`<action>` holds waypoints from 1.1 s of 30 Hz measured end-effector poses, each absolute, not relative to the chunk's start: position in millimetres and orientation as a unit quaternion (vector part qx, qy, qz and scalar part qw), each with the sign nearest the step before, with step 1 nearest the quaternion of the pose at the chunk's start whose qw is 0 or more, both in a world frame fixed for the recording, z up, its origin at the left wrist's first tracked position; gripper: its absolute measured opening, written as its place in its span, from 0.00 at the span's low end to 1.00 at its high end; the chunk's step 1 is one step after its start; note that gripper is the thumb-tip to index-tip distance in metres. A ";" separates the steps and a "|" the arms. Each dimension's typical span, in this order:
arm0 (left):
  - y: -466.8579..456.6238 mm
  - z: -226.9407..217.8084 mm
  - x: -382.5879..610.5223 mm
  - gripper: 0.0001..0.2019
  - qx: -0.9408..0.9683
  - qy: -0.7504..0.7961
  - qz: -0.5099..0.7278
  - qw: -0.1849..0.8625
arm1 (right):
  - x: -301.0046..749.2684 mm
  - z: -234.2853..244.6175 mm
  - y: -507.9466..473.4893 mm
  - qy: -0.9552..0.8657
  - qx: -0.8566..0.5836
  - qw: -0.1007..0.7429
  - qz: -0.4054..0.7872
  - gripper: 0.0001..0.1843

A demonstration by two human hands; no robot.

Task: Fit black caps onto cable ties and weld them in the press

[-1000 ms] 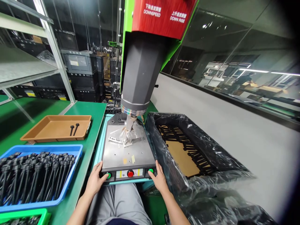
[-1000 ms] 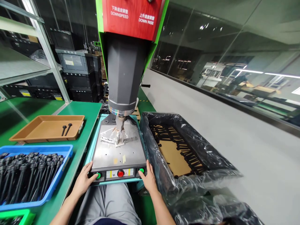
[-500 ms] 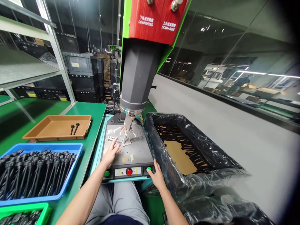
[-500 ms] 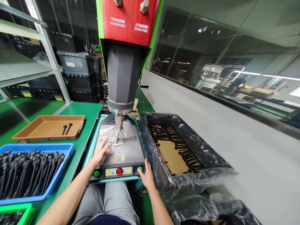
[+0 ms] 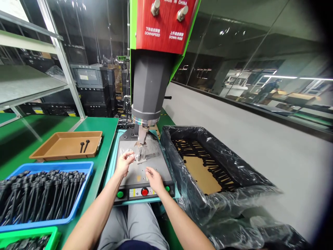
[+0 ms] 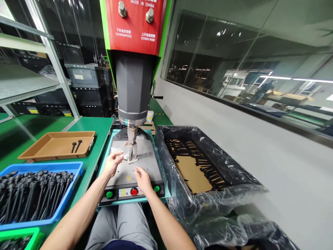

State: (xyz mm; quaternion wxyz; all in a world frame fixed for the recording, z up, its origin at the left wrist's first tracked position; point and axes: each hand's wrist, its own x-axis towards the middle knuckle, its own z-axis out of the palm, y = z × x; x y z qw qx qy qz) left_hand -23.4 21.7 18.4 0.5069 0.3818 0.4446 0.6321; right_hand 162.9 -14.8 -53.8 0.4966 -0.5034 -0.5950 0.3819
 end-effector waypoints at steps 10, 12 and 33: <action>21.3 44.8 -22.1 0.23 0.416 0.445 0.630 0.481 | 111.3 -10.5 66.3 -0.539 -0.532 0.602 0.253 0.19; 21.8 47.7 -22.8 0.23 0.425 0.443 0.624 0.484 | 112.0 -0.7 72.6 -0.535 -0.533 0.618 0.220 0.18; 29.5 41.7 -23.0 0.26 0.435 0.467 0.611 0.468 | 117.3 33.9 104.8 -0.631 -0.506 0.560 0.178 0.13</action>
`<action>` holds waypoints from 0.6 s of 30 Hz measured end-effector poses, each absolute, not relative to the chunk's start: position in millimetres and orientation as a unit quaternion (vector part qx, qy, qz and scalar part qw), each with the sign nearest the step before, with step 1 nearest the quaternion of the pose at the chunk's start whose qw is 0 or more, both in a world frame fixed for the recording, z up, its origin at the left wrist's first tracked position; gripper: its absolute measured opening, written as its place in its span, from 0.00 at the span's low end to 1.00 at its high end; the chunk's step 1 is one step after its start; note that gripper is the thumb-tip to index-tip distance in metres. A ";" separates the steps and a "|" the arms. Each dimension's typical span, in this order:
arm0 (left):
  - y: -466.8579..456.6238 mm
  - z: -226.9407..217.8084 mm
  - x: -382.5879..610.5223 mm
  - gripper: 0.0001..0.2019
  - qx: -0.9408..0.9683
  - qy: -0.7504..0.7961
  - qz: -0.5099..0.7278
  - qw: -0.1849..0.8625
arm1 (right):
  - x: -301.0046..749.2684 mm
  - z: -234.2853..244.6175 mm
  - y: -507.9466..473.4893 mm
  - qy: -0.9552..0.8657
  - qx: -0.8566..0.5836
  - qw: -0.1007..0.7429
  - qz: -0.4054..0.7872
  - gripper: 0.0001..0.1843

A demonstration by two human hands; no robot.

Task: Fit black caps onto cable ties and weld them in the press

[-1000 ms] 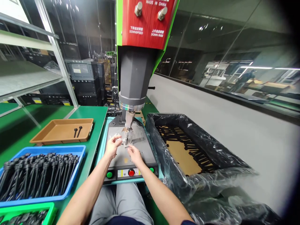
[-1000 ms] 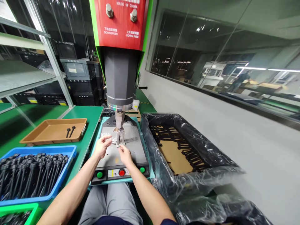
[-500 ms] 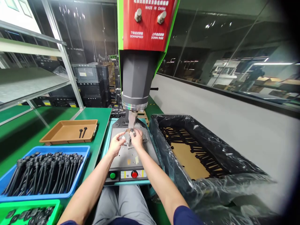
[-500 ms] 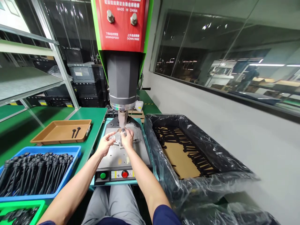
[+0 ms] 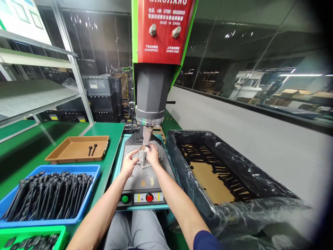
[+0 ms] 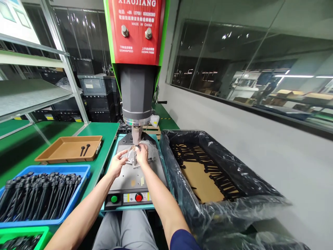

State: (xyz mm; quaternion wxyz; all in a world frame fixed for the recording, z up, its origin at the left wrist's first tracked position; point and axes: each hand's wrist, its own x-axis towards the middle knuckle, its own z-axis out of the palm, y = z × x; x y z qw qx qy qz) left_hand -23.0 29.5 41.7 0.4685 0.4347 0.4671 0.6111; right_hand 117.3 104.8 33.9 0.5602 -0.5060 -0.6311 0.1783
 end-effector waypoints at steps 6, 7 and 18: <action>26.6 38.3 -23.9 0.26 0.443 0.471 0.601 0.469 | 125.1 38.0 84.8 -0.622 -0.512 0.563 0.186 0.12; 25.5 37.1 -24.4 0.26 0.445 0.473 0.599 0.468 | 127.9 34.1 76.5 -0.618 -0.516 0.561 0.194 0.12; -5.3 18.1 -40.3 0.29 0.439 0.513 0.580 0.456 | 138.6 5.3 -28.6 -0.522 -0.428 0.560 0.481 0.18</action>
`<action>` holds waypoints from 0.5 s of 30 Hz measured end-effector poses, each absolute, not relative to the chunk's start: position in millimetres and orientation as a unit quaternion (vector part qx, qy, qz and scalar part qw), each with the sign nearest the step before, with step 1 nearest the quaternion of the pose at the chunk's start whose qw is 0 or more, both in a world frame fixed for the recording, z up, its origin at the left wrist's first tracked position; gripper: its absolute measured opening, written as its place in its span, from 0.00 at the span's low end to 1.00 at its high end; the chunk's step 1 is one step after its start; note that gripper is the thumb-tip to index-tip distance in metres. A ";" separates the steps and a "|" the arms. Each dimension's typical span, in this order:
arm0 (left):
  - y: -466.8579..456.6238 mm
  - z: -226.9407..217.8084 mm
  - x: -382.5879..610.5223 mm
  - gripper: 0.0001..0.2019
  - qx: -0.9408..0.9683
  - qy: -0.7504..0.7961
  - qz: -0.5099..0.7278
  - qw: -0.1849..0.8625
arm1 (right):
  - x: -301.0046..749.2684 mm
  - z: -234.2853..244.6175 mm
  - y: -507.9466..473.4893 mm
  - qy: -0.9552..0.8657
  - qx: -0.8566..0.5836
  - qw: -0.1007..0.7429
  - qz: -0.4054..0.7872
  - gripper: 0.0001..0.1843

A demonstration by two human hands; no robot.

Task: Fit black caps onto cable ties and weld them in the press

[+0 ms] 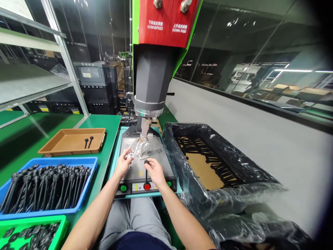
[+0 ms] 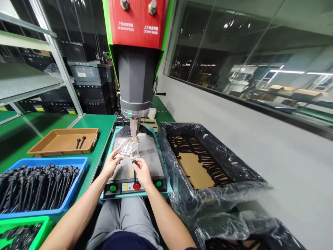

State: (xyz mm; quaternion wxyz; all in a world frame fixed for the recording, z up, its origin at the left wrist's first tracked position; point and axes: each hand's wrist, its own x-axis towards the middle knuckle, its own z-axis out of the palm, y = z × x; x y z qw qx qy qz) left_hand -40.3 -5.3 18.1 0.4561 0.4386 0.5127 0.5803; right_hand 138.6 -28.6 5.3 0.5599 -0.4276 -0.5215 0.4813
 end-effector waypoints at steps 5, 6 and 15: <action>-55.0 14.1 -38.3 0.25 0.451 0.560 0.611 0.331 | 136.1 22.0 -52.3 -0.533 -0.401 0.562 0.490 0.17; -66.2 13.9 -35.6 0.23 0.484 0.543 0.593 0.345 | 134.3 25.1 -57.0 -0.536 -0.396 0.562 0.490 0.16; -105.0 20.3 -14.6 0.08 0.601 0.493 0.513 0.365 | 111.3 41.2 -84.2 -0.592 -0.375 0.565 0.436 0.14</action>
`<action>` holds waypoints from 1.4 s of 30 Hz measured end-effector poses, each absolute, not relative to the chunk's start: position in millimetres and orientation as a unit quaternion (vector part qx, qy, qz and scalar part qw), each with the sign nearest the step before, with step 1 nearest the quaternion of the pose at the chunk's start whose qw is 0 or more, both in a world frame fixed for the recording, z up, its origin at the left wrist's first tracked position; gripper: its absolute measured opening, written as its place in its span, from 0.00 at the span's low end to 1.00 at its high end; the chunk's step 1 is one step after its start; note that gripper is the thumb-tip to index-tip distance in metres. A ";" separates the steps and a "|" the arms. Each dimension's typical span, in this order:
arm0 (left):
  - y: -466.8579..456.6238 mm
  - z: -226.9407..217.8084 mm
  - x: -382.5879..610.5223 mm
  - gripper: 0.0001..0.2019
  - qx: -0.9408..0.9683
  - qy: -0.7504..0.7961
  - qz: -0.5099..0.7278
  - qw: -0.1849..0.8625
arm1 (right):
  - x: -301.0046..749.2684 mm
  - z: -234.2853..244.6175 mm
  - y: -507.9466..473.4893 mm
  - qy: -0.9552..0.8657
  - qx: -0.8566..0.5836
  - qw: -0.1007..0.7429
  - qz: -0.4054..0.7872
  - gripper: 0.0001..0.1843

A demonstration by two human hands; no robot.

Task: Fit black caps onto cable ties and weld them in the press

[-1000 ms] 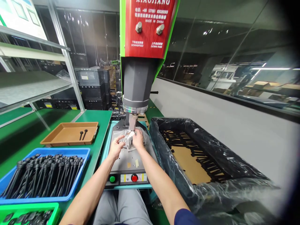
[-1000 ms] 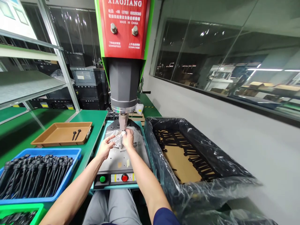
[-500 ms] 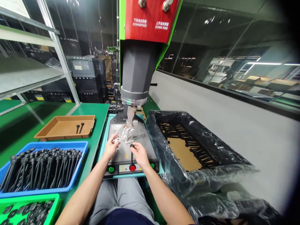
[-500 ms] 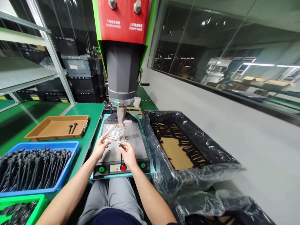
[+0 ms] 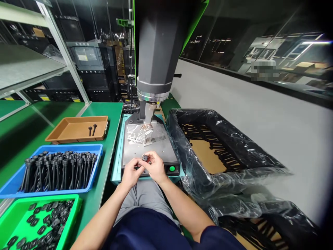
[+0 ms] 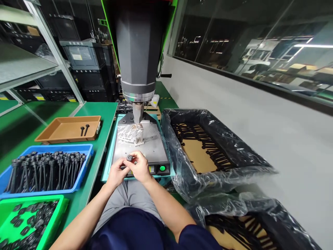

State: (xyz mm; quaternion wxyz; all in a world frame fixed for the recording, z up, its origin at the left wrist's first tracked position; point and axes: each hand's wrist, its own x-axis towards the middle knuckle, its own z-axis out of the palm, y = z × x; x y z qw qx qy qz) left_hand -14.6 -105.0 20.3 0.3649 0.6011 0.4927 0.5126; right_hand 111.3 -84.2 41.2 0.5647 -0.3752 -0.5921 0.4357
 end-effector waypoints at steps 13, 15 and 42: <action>-125.1 26.0 -43.8 0.13 0.537 0.492 0.502 0.467 | 103.7 30.8 -78.2 -0.687 -0.319 0.440 0.482 0.08; -137.9 31.5 -51.2 0.13 0.539 0.499 0.493 0.467 | 93.0 24.8 -83.1 -0.659 -0.311 0.429 0.534 0.08; -162.4 28.9 -232.3 0.07 0.455 0.870 0.165 0.095 | 97.1 2.0 -107.9 -0.592 -0.340 0.342 0.646 0.20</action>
